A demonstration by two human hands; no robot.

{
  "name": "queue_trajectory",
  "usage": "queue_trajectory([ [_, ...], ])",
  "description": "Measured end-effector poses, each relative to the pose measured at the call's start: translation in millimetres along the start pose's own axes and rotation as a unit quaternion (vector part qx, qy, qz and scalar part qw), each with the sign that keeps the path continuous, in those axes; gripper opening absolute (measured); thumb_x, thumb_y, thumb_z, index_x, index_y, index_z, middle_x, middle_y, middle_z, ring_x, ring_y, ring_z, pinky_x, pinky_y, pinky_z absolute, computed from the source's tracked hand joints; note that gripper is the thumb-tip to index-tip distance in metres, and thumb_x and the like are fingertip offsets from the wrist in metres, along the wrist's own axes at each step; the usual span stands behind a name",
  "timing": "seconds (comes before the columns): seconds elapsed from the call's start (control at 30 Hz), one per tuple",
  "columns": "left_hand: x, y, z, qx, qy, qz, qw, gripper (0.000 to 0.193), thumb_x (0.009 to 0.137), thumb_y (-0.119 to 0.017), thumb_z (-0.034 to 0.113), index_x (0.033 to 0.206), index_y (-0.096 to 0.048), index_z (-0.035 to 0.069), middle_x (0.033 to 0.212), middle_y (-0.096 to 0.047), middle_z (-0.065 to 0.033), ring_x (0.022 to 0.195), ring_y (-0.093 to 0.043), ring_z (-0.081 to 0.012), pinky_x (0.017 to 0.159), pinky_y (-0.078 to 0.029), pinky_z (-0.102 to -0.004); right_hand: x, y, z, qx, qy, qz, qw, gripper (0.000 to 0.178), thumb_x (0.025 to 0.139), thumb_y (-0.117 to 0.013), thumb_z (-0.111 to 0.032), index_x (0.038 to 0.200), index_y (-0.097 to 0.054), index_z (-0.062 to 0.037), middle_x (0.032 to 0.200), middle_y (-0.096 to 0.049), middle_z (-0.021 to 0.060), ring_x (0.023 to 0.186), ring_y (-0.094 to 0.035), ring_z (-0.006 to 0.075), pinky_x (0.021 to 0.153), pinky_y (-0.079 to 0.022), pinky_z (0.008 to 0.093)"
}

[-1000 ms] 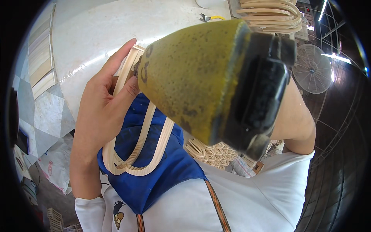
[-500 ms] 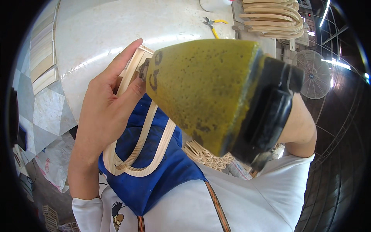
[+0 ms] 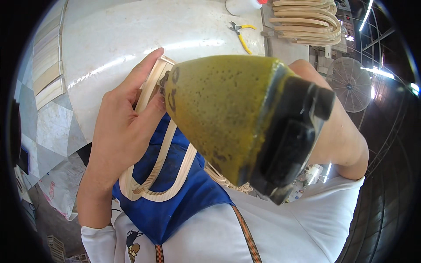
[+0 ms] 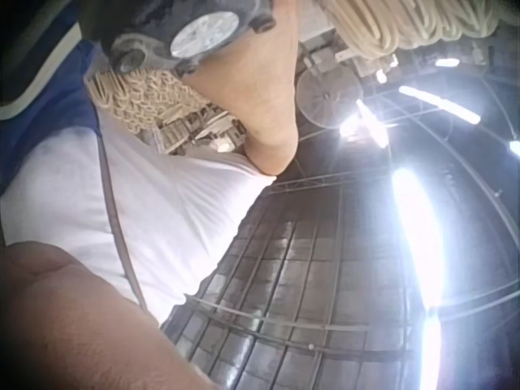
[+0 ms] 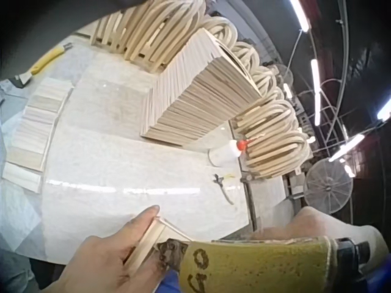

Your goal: Assembling wooden lantern frames using glue, a pneumatic stapler, and a hammer.

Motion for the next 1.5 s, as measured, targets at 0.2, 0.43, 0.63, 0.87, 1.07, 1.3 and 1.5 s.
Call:
queue_trajectory([
  [0.2,0.5,-4.0,0.0,0.0,-0.007,0.002,1.0,0.049,0.098,-0.061,0.011,0.145,-0.057,-0.001,0.127,-0.071,-0.0143,0.104,-0.067,-0.0235,0.091,-0.052,-0.0285,3.3,-9.7,-0.5,0.093,0.007,-0.036,0.995,0.032,0.061,-0.085,-0.006,0.089,-0.07,-0.0015,0.076,-0.069,0.006,0.063,-0.064,0.018,0.059,-0.052,0.027],
  [0.43,-1.0,-9.4,0.2,0.013,0.016,0.014,1.0,0.05,0.101,-0.063,0.019,0.148,-0.057,0.002,0.107,-0.074,-0.009,0.077,-0.062,-0.0167,0.069,-0.05,-0.0263,4.2,-24.1,12.6,-0.198,0.18,0.028,0.963,0.072,0.084,-0.08,-0.014,0.15,-0.05,-0.0117,0.129,-0.069,0.0121,0.111,-0.071,0.0292,0.084,-0.063,0.0357],
  [0.63,11.8,-12.5,-16.0,0.032,-0.006,0.072,0.997,0.054,0.102,-0.064,0.027,0.15,-0.055,0.003,0.094,-0.073,-0.0055,0.064,-0.057,-0.0131,0.058,-0.046,-0.0232,-34.5,-58.4,61.6,0.212,-0.12,0.174,0.954,0.035,0.08,-0.072,-0.008,0.114,-0.07,0.0011,0.089,-0.075,0.015,0.075,-0.072,0.025,0.066,-0.057,0.035],
  [0.87,8.5,-5.9,-7.9,0.085,0.025,0.051,0.995,0.06,0.103,-0.063,0.033,0.153,-0.05,0.003,0.08,-0.067,-0.0025,0.056,-0.052,-0.009,0.047,-0.038,-0.0183,-50.8,-103.6,130.4,0.19,-0.118,0.199,0.954,0.023,0.092,-0.065,-0.016,0.107,-0.071,0.0014,0.083,-0.074,0.0161,0.076,-0.072,0.0303,0.069,-0.057,0.0401],
  [1.07,3.0,-8.7,-5.2,0.106,0.045,0.107,0.988,0.051,0.105,-0.06,0.034,0.144,-0.058,0.002,0.07,-0.06,-0.0011,0.05,-0.047,-0.0065,0.042,-0.031,-0.0168,-21.9,-138.6,178.9,-0.055,-0.251,0.115,0.96,0.031,0.085,-0.067,-0.013,0.114,-0.069,-0.0008,0.082,-0.072,0.0148,0.07,-0.069,0.0327,0.065,-0.055,0.0394],
  [1.3,-17.6,-2.5,19.8,0.01,0.161,0.095,0.982,0.032,0.104,-0.064,0.027,0.124,-0.069,0.002,0.069,-0.058,-0.0011,0.052,-0.046,-0.0076,0.047,-0.036,-0.0188,9.7,-164.3,185.9,-0.143,-0.123,0.266,0.945,0.071,0.076,-0.077,-0.009,0.143,-0.053,-0.0098,0.105,-0.074,0.0119,0.087,-0.073,0.0292,0.069,-0.057,0.0368],
  [1.5,-38.7,-30.6,62.1,0.231,0.009,0.128,0.964,0.024,0.095,-0.078,0.021,0.111,-0.075,0.003,0.068,-0.058,-0.0009,0.056,-0.047,-0.0096,0.051,-0.038,-0.0233,22.8,-193.8,189.8,-0.141,-0.095,0.35,0.921,0.069,0.075,-0.074,-0.006,0.142,-0.057,-0.0042,0.094,-0.074,0.0115,0.074,-0.07,0.0205,0.064,-0.054,0.0301],
])
Point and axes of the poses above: each hand's wrist, its own x-axis towards the middle knuckle, its own y-axis out of the back of the hand, z = x × y, the point moved 2 cm from there along x, towards the middle knuckle
